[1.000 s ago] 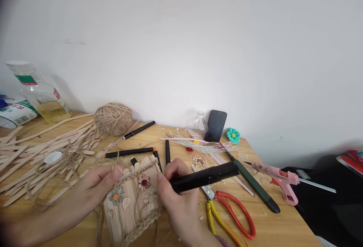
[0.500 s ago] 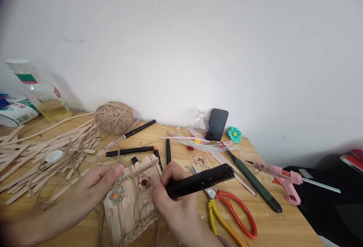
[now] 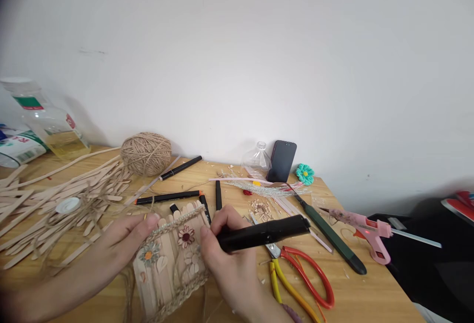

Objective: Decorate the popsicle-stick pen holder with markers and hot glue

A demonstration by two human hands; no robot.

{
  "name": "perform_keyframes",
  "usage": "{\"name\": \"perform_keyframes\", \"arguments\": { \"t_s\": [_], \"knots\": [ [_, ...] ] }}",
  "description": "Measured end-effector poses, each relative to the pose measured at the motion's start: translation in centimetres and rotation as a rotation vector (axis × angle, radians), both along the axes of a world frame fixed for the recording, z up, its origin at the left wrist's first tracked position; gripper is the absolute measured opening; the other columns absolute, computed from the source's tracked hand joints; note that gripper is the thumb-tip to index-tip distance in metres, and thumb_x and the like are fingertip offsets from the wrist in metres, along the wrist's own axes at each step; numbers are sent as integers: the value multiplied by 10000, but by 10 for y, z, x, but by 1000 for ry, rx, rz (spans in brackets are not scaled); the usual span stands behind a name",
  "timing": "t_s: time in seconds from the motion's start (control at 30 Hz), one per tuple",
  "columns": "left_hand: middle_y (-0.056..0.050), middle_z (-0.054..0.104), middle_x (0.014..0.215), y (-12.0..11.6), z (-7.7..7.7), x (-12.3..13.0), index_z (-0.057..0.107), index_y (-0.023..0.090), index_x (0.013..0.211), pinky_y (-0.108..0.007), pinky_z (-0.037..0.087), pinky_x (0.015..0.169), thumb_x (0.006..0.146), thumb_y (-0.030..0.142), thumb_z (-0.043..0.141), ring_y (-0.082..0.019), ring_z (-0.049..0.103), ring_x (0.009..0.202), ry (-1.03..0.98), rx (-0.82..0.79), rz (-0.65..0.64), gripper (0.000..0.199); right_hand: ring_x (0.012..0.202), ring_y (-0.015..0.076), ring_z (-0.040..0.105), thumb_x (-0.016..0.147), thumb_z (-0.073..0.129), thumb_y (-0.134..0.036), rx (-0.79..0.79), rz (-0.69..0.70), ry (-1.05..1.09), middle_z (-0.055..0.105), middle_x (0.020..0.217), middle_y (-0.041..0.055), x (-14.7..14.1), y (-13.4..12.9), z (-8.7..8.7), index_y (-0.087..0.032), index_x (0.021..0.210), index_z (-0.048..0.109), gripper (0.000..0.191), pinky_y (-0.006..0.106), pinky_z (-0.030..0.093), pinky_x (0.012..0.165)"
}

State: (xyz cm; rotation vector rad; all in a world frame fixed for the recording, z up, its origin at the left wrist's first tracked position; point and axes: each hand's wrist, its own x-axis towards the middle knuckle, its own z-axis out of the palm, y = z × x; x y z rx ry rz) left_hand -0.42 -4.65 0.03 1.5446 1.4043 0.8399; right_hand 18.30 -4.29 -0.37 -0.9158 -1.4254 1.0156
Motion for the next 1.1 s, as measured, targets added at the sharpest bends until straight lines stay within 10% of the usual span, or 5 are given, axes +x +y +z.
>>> {"name": "perform_keyframes", "arguments": {
  "t_s": [1.1],
  "knots": [
    [20,400,593,-2,-3,-3,423,220,588,-237,405,513,857,594,327,-159,442,573,14,-14,-30,471,515,113,281,856,554,-276,1,-29,-53,303,555,-66,-2,-1,4,-224,610,388,301,251,242,476]
  ]
}}
